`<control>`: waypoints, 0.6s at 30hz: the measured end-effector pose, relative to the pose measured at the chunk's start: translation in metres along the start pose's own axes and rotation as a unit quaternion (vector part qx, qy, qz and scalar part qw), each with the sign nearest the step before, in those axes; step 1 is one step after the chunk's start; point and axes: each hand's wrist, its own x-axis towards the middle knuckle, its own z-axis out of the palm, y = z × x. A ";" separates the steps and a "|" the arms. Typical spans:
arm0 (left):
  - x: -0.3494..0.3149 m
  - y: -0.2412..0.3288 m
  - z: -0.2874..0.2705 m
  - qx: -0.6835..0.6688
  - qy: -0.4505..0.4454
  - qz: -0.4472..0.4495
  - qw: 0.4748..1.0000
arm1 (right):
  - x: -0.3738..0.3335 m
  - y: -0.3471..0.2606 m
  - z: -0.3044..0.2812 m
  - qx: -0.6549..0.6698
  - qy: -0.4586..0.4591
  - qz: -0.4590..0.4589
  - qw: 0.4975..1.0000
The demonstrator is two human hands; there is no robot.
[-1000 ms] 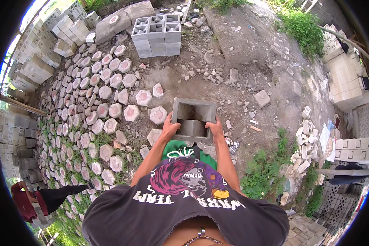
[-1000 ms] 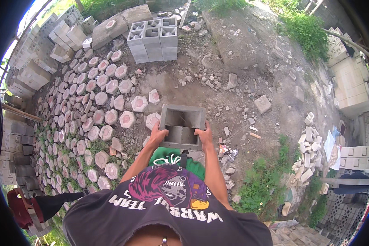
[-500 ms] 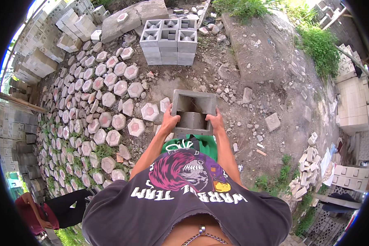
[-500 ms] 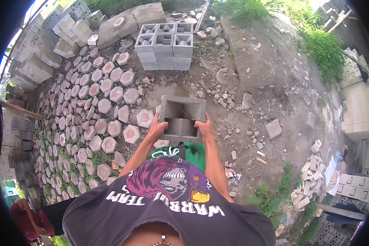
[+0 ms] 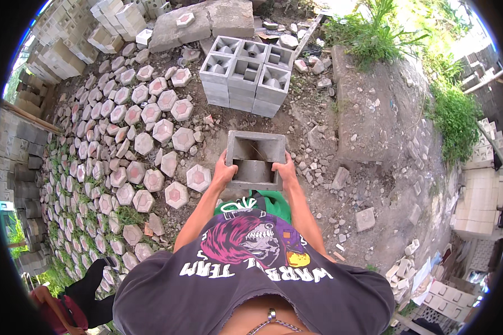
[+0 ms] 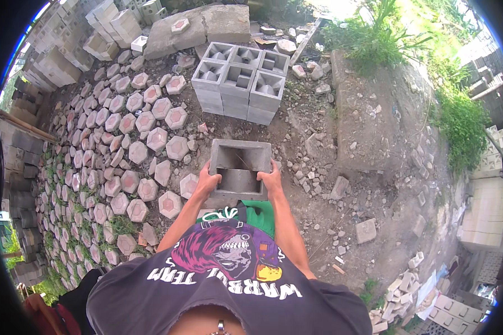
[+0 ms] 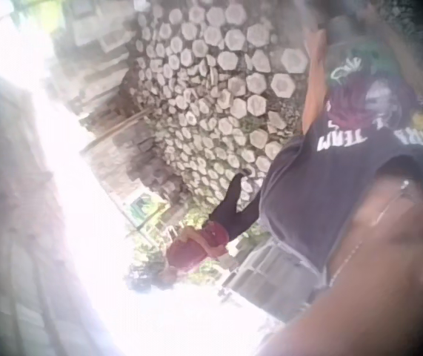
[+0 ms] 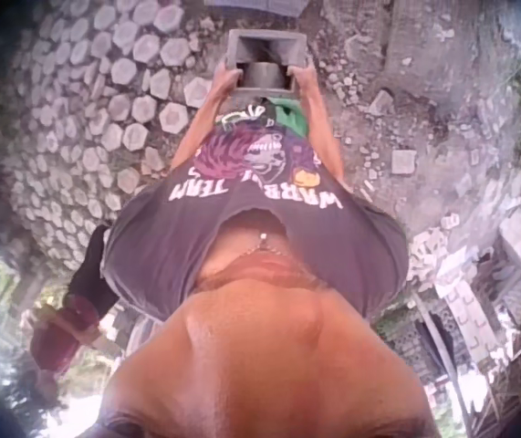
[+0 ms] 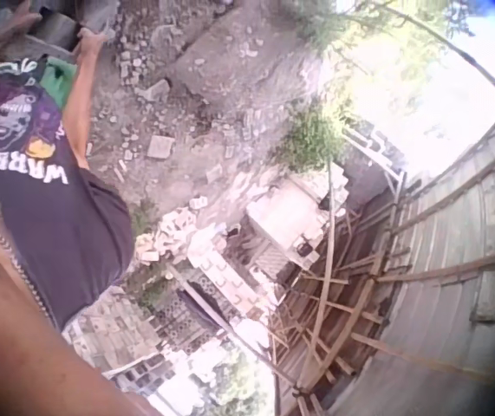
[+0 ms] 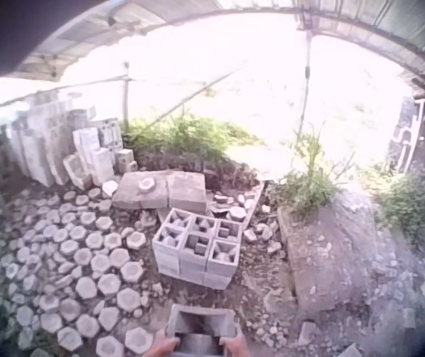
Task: The person moves concrete cinder blocks one by one from a small stack on the ground to a larger arrangement of blocks.
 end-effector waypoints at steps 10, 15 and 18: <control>0.152 0.089 0.024 -0.028 0.037 -0.040 0.998 | 0.165 -0.109 0.026 -0.015 -0.047 0.011 0.999; 0.224 0.104 0.008 -0.002 0.036 -0.072 0.997 | 0.224 -0.147 0.062 -0.017 -0.051 0.026 0.998; 0.267 0.116 -0.001 -0.015 0.035 -0.056 0.998 | 0.266 -0.158 0.082 -0.037 -0.051 0.038 0.997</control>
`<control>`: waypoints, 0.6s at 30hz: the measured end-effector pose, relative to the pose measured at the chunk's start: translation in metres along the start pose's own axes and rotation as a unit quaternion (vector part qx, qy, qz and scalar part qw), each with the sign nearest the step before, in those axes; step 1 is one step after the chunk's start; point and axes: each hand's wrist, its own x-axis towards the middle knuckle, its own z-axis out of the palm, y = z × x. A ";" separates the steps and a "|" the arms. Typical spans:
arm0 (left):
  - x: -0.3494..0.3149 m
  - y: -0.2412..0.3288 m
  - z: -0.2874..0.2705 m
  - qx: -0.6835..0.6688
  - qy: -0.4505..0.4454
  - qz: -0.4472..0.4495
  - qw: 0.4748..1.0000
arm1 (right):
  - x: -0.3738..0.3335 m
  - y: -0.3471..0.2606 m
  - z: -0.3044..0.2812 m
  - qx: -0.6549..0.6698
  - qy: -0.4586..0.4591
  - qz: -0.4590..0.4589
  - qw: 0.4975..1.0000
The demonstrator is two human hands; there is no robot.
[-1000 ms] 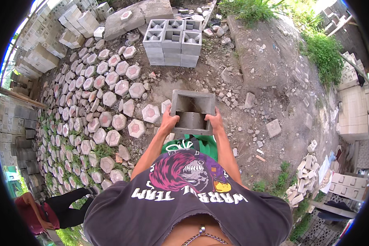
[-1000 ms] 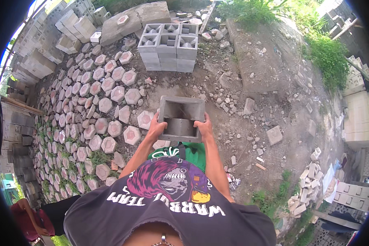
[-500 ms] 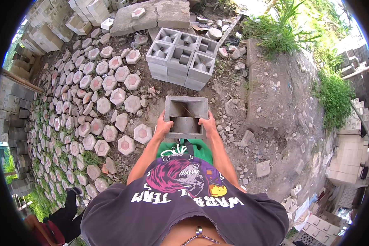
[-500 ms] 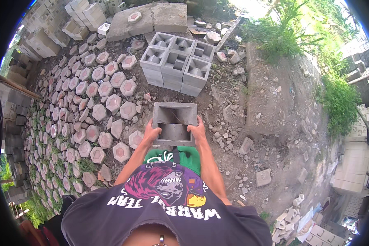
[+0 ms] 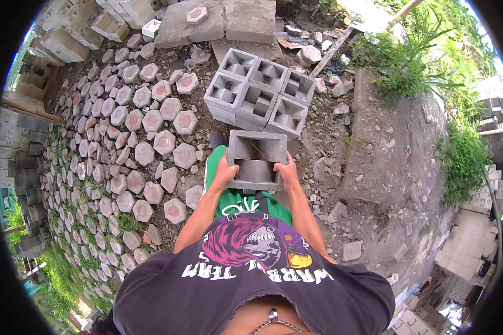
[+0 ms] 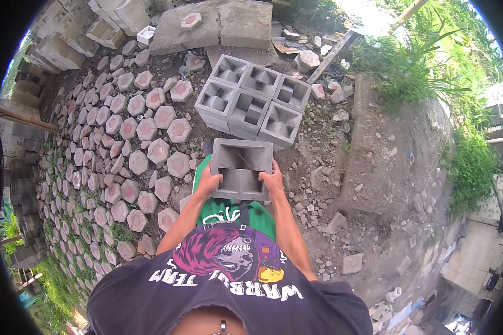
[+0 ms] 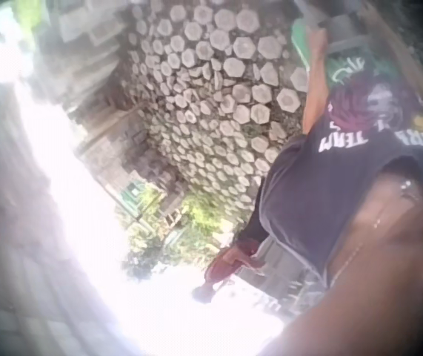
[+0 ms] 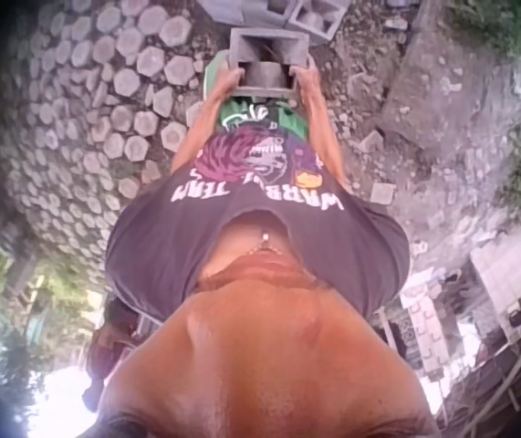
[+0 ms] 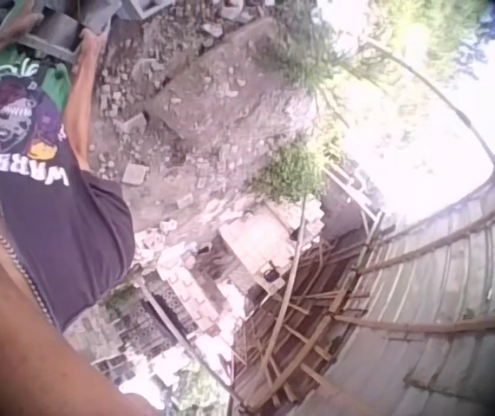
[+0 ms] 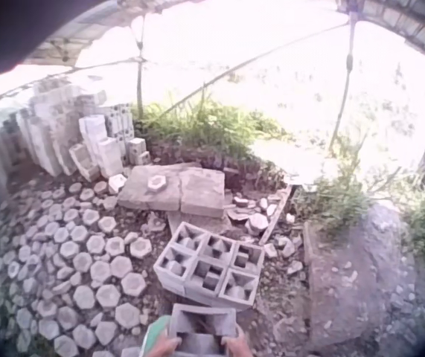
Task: The person moves concrete cinder blocks one by one from a small stack on the ground to a larger arrangement of blocks.
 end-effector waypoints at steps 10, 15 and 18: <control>0.175 0.076 -0.069 0.078 -0.097 -0.017 0.992 | 0.110 -0.060 0.098 0.051 0.076 0.054 0.994; 0.250 0.124 -0.109 0.127 -0.146 -0.038 0.980 | 0.163 -0.080 0.158 0.058 0.128 0.042 0.989; 0.293 0.130 -0.128 0.173 -0.143 -0.018 0.974 | 0.197 -0.090 0.184 0.081 0.124 0.062 0.987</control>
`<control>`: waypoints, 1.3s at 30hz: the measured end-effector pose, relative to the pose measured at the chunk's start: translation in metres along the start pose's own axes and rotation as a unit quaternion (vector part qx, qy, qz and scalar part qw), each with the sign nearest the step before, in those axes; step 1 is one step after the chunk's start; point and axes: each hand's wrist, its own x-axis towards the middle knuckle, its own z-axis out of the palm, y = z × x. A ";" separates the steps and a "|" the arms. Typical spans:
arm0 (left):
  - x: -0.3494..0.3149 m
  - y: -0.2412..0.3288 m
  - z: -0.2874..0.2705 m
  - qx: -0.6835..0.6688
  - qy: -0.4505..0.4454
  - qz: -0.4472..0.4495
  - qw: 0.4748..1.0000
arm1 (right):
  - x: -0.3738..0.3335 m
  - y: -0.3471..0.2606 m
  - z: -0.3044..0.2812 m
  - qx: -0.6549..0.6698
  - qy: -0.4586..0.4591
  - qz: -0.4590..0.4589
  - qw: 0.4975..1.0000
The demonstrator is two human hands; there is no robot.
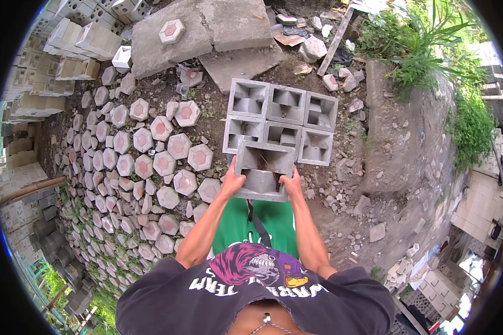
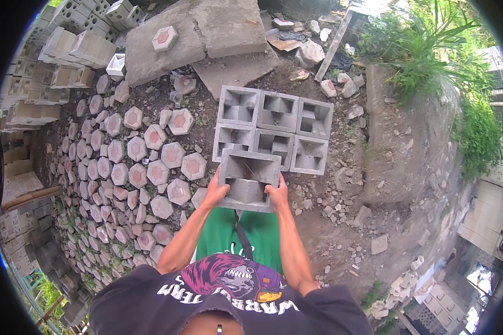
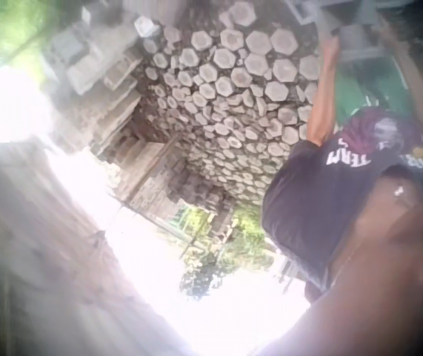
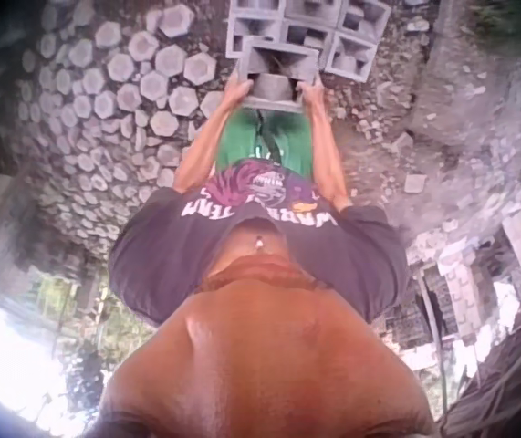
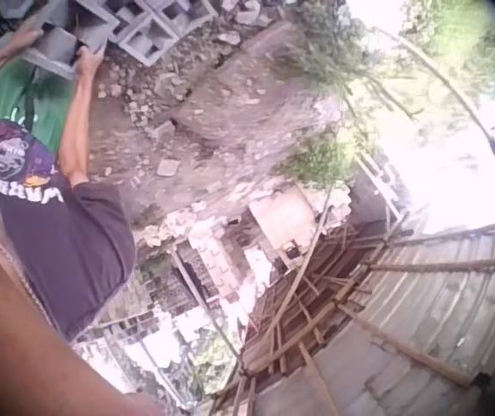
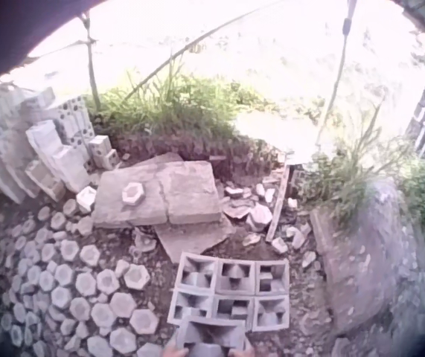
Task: The person moves concrete cinder blocks one by one from a small stack on the ground to a larger arrangement of blocks.
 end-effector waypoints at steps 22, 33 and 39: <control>0.325 -0.004 -0.046 -0.062 0.016 0.028 0.998 | 0.326 -0.026 0.122 -0.031 -0.056 -0.086 0.994; 0.371 0.005 -0.060 -0.057 0.030 0.036 0.997 | 0.368 -0.046 0.143 -0.037 -0.058 -0.106 0.992; 0.378 -0.004 -0.054 -0.123 0.067 0.019 0.990 | 0.380 -0.032 0.138 -0.087 -0.040 -0.119 0.988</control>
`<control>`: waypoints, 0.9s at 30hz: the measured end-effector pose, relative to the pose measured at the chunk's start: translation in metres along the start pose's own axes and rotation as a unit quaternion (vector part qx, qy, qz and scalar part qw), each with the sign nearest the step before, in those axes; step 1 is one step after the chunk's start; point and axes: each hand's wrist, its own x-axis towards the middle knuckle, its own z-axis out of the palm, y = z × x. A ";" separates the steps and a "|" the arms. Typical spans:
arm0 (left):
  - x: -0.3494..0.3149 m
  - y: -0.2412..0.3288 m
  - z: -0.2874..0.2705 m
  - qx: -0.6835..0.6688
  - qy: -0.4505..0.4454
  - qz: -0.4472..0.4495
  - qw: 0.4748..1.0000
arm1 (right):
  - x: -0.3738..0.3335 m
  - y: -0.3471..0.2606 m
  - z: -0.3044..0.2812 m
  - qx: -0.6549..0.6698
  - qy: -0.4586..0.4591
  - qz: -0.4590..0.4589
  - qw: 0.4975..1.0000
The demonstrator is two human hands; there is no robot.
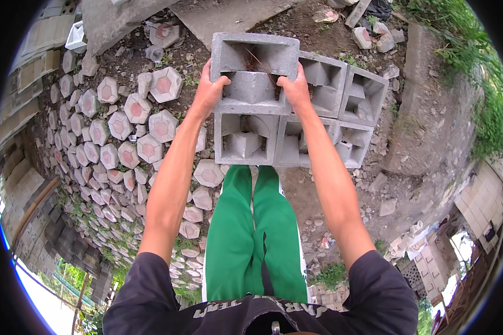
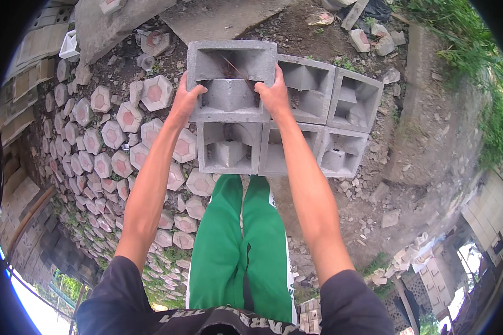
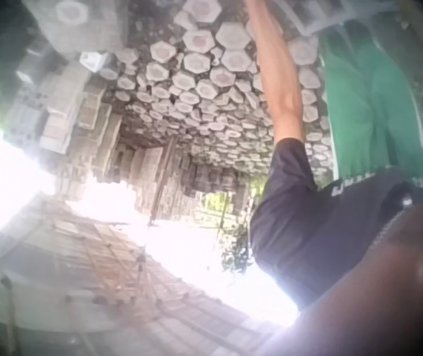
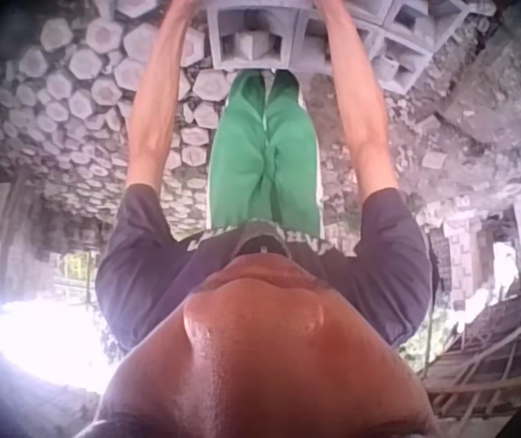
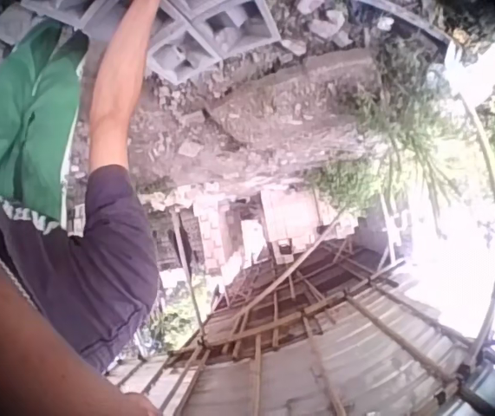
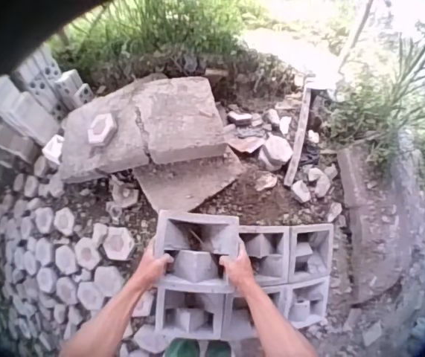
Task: The person moves concrete cinder blocks one by one from a small stack on the ground to a larger arrangement of blocks.
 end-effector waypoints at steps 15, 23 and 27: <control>0.009 0.001 -0.009 0.015 -0.054 -0.069 0.996 | -0.013 -0.018 0.002 -0.017 0.003 0.066 0.998; 0.007 -0.003 -0.007 -0.001 -0.043 -0.040 0.998 | -0.010 -0.014 0.001 -0.052 0.000 0.068 0.996; 0.005 -0.001 -0.007 0.004 -0.034 -0.033 0.999 | -0.013 -0.020 0.004 -0.092 0.024 0.052 0.994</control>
